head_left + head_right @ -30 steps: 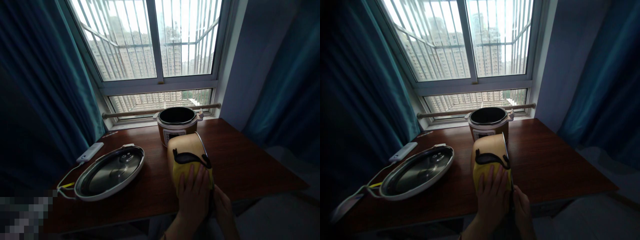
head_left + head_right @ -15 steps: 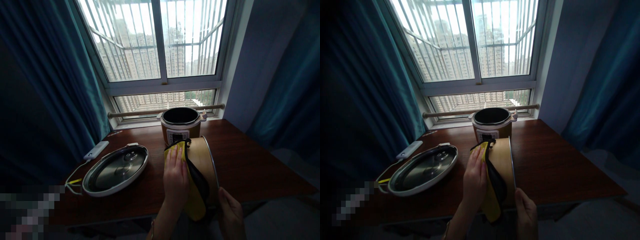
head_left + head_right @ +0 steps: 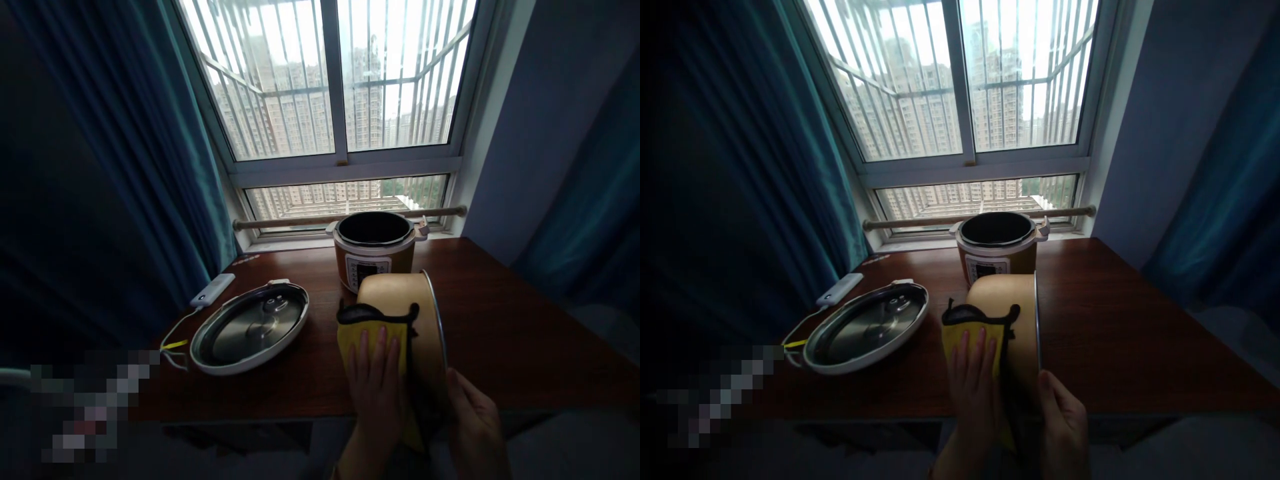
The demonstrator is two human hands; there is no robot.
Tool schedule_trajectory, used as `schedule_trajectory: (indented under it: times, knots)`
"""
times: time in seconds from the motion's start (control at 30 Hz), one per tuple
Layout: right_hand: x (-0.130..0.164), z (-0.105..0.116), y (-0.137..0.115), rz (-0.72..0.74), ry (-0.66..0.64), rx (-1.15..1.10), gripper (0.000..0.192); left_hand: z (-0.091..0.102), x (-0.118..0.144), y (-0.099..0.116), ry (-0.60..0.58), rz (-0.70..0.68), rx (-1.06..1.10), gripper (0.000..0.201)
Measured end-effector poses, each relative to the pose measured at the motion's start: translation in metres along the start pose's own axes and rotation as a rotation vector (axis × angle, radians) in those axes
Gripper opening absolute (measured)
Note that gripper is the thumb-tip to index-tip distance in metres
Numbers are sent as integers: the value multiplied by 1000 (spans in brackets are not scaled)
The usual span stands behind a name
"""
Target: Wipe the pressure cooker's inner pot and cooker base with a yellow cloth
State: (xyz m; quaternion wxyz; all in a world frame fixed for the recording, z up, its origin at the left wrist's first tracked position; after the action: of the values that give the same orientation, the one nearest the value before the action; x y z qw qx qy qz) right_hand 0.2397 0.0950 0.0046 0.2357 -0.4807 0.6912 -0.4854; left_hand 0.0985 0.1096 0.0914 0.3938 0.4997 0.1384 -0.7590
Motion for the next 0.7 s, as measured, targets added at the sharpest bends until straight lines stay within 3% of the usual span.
schedule_trajectory:
  times: [0.1, 0.17, 0.23, 0.37, 0.43, 0.57, 0.7]
  knots:
    - [5, 0, -6, -15, 70, 19, 38, 4, 0, -45, -21, 250, 183, 50]
    - [8, -2, -11, -29, 117, -5, 39, 6, 1, -59, -29, 367, 249, 51]
    - [8, -8, -13, -63, 125, -32, 40, 9, 0, -49, -30, 328, 173, 51]
    - [-1, -25, -11, -154, 46, -99, 41, 3, 11, 17, 8, 1, -35, 44]
    - [-7, -30, -12, -173, 8, -128, 41, -3, 22, 37, 43, -62, -58, 41]
    - [-13, -25, -10, -158, -54, -121, 42, -12, 29, 44, 42, -103, -92, 41]
    - [-9, 10, 7, -40, 19, 9, 45, -14, 18, 37, -31, -131, -123, 45]
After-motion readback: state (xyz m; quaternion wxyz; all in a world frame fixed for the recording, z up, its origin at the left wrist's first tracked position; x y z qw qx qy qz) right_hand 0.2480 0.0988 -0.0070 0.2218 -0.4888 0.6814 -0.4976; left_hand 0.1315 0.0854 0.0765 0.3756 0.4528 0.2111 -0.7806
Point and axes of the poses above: each hand's wrist, its own x-axis away from the middle knuckle, its own z-axis out of the back of the hand, y = z × x, the point moved 10 cm from there along -x, towards the middle knuckle
